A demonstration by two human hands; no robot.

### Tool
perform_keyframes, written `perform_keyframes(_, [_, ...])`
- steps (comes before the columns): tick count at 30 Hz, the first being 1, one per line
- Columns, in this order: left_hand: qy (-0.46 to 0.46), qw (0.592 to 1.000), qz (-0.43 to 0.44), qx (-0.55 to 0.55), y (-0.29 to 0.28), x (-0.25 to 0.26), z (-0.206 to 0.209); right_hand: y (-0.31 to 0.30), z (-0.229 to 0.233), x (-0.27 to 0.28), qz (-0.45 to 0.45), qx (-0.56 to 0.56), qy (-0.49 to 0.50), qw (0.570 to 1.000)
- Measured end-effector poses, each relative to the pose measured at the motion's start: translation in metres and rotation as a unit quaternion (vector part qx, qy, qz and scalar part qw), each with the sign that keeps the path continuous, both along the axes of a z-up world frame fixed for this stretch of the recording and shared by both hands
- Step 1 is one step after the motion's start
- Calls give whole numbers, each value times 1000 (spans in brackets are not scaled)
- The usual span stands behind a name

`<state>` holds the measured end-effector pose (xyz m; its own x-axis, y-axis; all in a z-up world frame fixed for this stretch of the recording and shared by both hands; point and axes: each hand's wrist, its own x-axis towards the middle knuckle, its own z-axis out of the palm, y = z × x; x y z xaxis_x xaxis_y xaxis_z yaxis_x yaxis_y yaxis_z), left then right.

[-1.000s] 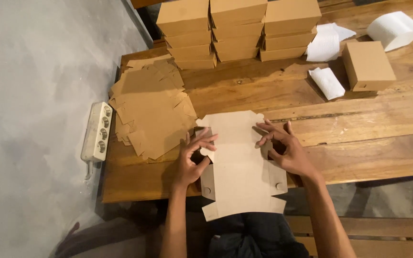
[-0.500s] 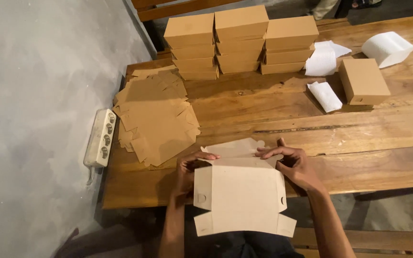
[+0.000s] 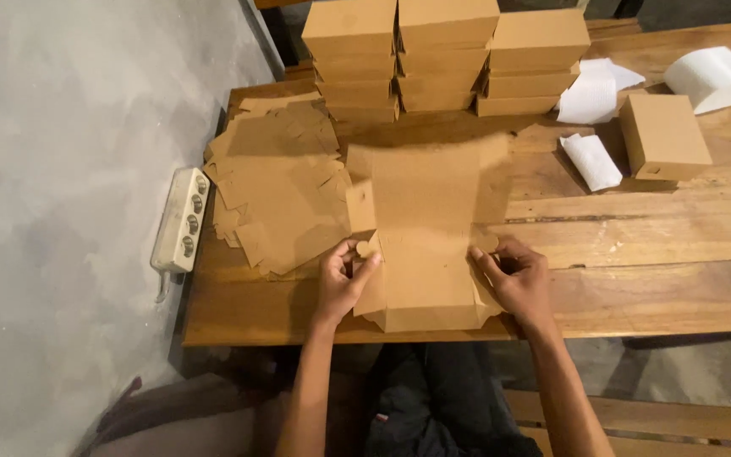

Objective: The person folds flat cardboard box blanks into assembled boxes by hand. They repeatedly fold the side flaps and tabs inward, then tuck the locking tabs to secure the box shape. Completed boxes are stacked on the table.

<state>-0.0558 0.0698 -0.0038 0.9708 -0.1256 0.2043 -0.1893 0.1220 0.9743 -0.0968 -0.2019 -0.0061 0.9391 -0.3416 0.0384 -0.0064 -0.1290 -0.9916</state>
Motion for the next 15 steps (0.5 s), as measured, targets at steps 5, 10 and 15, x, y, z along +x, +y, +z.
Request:
perform_keyframes(5, [-19,997,68,38,1,8,-26,-9,-21,12,-44,-179,-16,983])
perform_keyframes(10, [-125,977,136,111,-4,3,-1,-7,-9,18,-12,-257,-43,965])
perform_keyframes(15, [-279,913,131,267,-31,-15,38,19,24,5,-31,-393,-85,915])
